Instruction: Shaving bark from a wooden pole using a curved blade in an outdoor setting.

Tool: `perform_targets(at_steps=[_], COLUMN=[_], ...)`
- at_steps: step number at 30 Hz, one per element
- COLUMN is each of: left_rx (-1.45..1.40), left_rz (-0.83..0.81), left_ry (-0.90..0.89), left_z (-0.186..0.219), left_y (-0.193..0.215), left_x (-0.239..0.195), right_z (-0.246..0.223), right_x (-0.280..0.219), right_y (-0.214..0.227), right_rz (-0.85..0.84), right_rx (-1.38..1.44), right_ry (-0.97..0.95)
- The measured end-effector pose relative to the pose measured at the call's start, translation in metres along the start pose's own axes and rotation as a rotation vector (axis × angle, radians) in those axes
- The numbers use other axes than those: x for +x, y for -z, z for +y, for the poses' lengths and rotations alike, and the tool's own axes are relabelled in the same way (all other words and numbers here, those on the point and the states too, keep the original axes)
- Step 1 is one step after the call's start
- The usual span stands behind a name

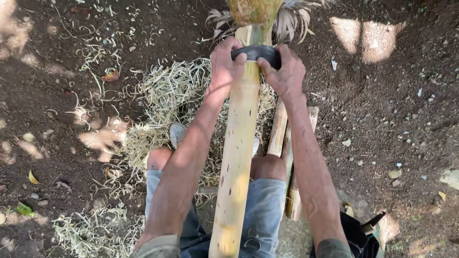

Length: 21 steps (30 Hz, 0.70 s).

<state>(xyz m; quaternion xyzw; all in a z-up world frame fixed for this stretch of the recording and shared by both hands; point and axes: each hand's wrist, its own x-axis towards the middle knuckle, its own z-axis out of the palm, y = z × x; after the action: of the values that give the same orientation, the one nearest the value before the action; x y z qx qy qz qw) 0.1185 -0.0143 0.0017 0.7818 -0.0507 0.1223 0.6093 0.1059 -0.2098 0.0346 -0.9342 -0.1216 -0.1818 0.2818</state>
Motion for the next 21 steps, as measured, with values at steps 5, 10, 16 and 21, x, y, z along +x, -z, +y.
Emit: perform_targets(at_steps=[5, 10, 16, 21], left_rx=[0.033, 0.074, 0.057, 0.161], left_rz=[0.051, 0.058, 0.046, 0.018], left_ry=[0.006, -0.017, 0.036, -0.047], left_z=[0.021, 0.018, 0.027, 0.033], left_y=[0.006, 0.007, 0.009, 0.013], left_x=[-0.006, -0.011, -0.024, -0.049], right_z=[-0.016, -0.022, -0.027, -0.028], right_x=[-0.002, -0.011, -0.021, -0.038], right_y=[0.002, 0.003, 0.009, 0.019], right_rz=[-0.042, -0.004, 0.008, -0.113], right_rx=[-0.022, -0.027, -0.004, -0.031], right_ry=[-0.189, -0.176, -0.192, -0.191])
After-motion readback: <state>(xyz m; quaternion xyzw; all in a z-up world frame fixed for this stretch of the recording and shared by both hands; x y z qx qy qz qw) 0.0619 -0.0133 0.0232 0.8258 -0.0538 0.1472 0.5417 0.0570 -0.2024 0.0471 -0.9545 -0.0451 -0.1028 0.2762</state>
